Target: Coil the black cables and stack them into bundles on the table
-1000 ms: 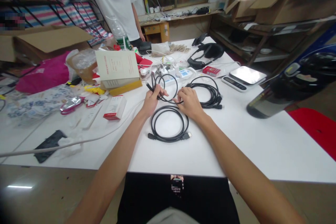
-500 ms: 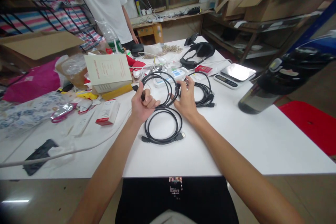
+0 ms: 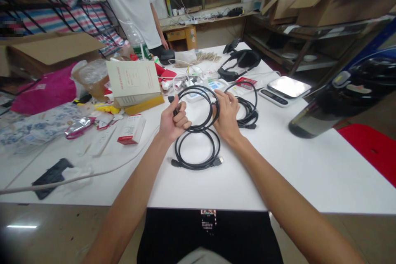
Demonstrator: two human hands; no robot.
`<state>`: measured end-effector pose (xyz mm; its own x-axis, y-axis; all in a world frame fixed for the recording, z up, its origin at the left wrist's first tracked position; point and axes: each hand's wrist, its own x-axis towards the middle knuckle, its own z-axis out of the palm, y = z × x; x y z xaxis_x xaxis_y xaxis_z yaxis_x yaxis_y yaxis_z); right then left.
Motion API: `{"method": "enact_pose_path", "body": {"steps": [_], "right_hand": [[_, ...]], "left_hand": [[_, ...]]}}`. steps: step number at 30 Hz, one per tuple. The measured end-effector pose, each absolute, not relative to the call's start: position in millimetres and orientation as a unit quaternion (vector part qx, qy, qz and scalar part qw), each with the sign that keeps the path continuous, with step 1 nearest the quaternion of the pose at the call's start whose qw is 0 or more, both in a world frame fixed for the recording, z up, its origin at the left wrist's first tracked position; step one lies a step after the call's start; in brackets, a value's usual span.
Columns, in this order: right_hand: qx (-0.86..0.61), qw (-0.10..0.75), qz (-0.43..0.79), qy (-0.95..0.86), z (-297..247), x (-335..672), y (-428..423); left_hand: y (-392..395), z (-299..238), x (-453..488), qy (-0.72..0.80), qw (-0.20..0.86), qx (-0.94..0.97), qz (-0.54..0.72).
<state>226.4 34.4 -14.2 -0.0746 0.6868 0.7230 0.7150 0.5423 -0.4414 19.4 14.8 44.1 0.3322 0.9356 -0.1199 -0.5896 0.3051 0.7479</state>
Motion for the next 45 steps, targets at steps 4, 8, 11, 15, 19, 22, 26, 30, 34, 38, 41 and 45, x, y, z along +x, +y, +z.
{"method": "enact_pose_path", "body": {"steps": [4, 8, 11, 15, 19, 22, 26, 30, 34, 38, 41, 45], "right_hand": [[-0.488, 0.474, -0.01, -0.733, -13.6, 224.8, 32.8], [-0.493, 0.45, -0.008, -0.745, -10.9, 224.7, 30.6], [-0.487, 0.436, -0.001, -0.757, -6.0, 226.5, 29.5], [-0.435, 0.465, 0.074, -0.768, -3.6, 228.6, 31.8], [-0.384, 0.49, 0.245, -0.743, -8.7, 225.1, 34.9], [-0.36, 0.504, 0.402, -0.674, -11.1, 218.3, 35.4], [-0.336, 0.547, 0.571, -0.512, -7.6, 210.7, 33.8], [-0.285, 0.572, 0.626, -0.447, -0.4, 209.7, 30.2], [-0.278, 0.593, 0.604, -0.454, 1.5, 207.9, 28.1], [-0.338, 0.596, 0.573, -0.451, -4.5, 201.6, 28.1], [-0.357, 0.565, 0.575, -0.472, -10.4, 199.2, 28.5], [-0.397, 0.555, 0.53, -0.503, -13.6, 203.8, 31.6]], "left_hand": [[16.4, 42.4, 26.2, 0.271, 0.73, 0.33, 0.534], [20.0, 32.8, 32.2, 0.294, 0.687, 0.358, 0.56], [23.2, 25.5, 32.1, 0.325, 0.654, 0.367, 0.576], [25.4, 22.5, 30.8, 0.349, 0.631, 0.364, 0.59], [25.9, 23.1, 31.1, 0.347, 0.636, 0.35, 0.594], [27.4, 22.1, 29.9, 0.322, 0.65, 0.333, 0.602], [29.3, 21.8, 25.8, 0.282, 0.67, 0.298, 0.618], [28.2, 25.8, 22.4, 0.259, 0.684, 0.262, 0.629], [25.6, 30.2, 23.2, 0.256, 0.695, 0.252, 0.623], [21.8, 33.1, 26.9, 0.258, 0.708, 0.267, 0.601], [18.6, 33.8, 28.9, 0.254, 0.722, 0.299, 0.57], [16.9, 32.3, 28.4, 0.252, 0.731, 0.355, 0.525]]}}
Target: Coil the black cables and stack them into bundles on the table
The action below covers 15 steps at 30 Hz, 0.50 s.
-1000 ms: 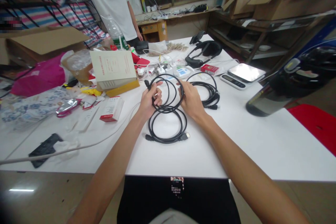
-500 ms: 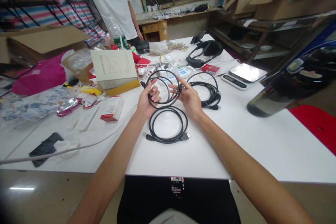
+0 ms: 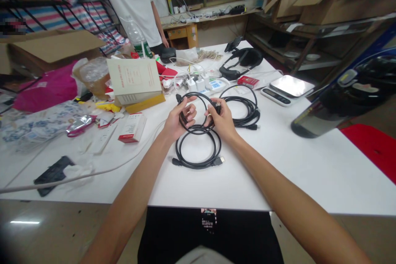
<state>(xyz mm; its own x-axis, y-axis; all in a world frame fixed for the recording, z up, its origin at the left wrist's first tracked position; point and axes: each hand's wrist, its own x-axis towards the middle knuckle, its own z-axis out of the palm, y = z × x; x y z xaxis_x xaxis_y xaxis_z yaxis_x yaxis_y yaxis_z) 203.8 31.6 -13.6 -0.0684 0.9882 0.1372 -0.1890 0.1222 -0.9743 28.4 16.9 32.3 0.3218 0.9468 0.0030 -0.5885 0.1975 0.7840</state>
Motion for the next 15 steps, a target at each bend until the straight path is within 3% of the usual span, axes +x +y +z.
{"method": "enact_pose_path", "body": {"steps": [6, 13, 15], "right_hand": [[-0.409, 0.532, 0.537, -0.512, -16.0, 210.8, 37.8], [-0.482, 0.543, 0.359, -0.587, -33.7, 208.4, 43.2], [-0.473, 0.544, 0.369, -0.587, -33.5, 208.2, 43.1]], "left_hand": [[19.5, 29.7, 24.6, 0.28, 0.693, 0.433, 0.504], [14.0, 41.4, 26.3, 0.25, 0.731, 0.419, 0.477], [11.8, 44.2, 27.9, 0.25, 0.74, 0.405, 0.476]]}}
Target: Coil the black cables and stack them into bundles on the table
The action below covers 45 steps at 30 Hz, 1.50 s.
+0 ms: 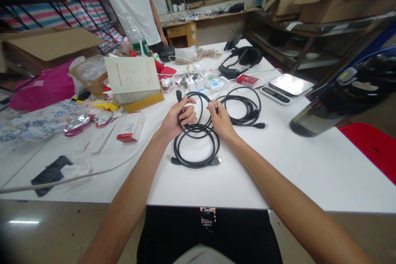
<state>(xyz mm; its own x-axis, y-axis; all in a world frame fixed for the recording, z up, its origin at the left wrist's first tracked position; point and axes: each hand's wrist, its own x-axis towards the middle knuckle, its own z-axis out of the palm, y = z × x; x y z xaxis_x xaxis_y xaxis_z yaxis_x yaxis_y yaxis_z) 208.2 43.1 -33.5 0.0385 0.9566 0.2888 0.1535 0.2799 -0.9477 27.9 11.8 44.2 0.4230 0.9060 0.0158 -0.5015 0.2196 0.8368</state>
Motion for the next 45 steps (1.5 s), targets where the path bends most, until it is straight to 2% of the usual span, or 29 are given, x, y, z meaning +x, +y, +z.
{"method": "enact_pose_path", "body": {"steps": [6, 13, 18, 23, 27, 31, 33, 41, 45], "right_hand": [[-0.385, 0.549, 0.536, -0.512, -24.8, 203.2, 36.1], [-0.405, 0.53, 0.526, -0.528, -24.4, 204.9, 35.3], [-0.413, 0.518, 0.5, -0.558, -22.2, 207.6, 36.1], [-0.413, 0.525, 0.468, -0.579, -15.7, 208.6, 33.4], [-0.437, 0.521, 0.456, -0.574, -16.9, 212.6, 34.2], [-0.465, 0.494, 0.448, -0.583, -23.4, 220.2, 42.0], [-0.463, 0.477, 0.459, -0.589, -24.7, 223.1, 45.1], [-0.432, 0.383, 0.519, -0.63, -11.5, 220.6, 37.0], [-0.413, 0.317, 0.571, -0.634, -5.8, 223.4, 31.8]], "left_hand": [[9.6, 45.4, 26.7, 0.201, 0.777, 0.36, 0.476], [3.8, 55.2, 25.8, 0.223, 0.788, 0.297, 0.49], [6.0, 57.6, 23.1, 0.245, 0.782, 0.321, 0.475], [18.7, 42.8, 16.6, 0.246, 0.768, 0.337, 0.486], [28.7, 26.1, 14.9, 0.334, 0.715, 0.386, 0.478], [33.2, 16.2, 14.9, 0.439, 0.561, 0.509, 0.484], [31.4, 14.8, 14.6, 0.456, 0.516, 0.547, 0.476], [0.5, 3.8, 5.9, 0.483, 0.519, 0.486, 0.511], [-7.2, -3.9, -3.6, 0.488, 0.535, 0.488, 0.487]]}}
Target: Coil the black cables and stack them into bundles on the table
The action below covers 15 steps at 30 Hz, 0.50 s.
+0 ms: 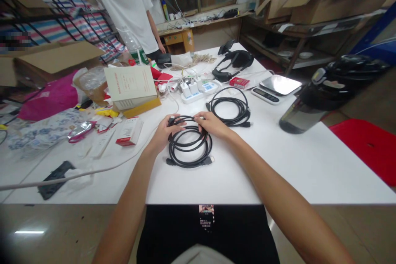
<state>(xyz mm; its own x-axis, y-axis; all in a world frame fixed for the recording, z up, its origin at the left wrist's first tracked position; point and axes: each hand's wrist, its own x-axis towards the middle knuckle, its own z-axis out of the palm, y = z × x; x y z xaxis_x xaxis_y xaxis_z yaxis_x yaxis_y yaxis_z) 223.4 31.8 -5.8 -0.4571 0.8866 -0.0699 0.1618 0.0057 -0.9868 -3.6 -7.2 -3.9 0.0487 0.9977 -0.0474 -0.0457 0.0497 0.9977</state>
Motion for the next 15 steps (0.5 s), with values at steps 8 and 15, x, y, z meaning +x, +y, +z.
{"method": "enact_pose_path", "body": {"steps": [8, 15], "right_hand": [[-0.359, 0.198, 0.576, -0.707, -3.2, 231.1, 30.0], [-0.366, 0.194, 0.395, -0.82, -3.6, 228.5, 27.6]], "left_hand": [[-1.3, -13.3, -5.9, 0.506, 0.411, 0.621, 0.436], [-4.0, -17.7, 3.0, 0.491, 0.328, 0.699, 0.404]]}}
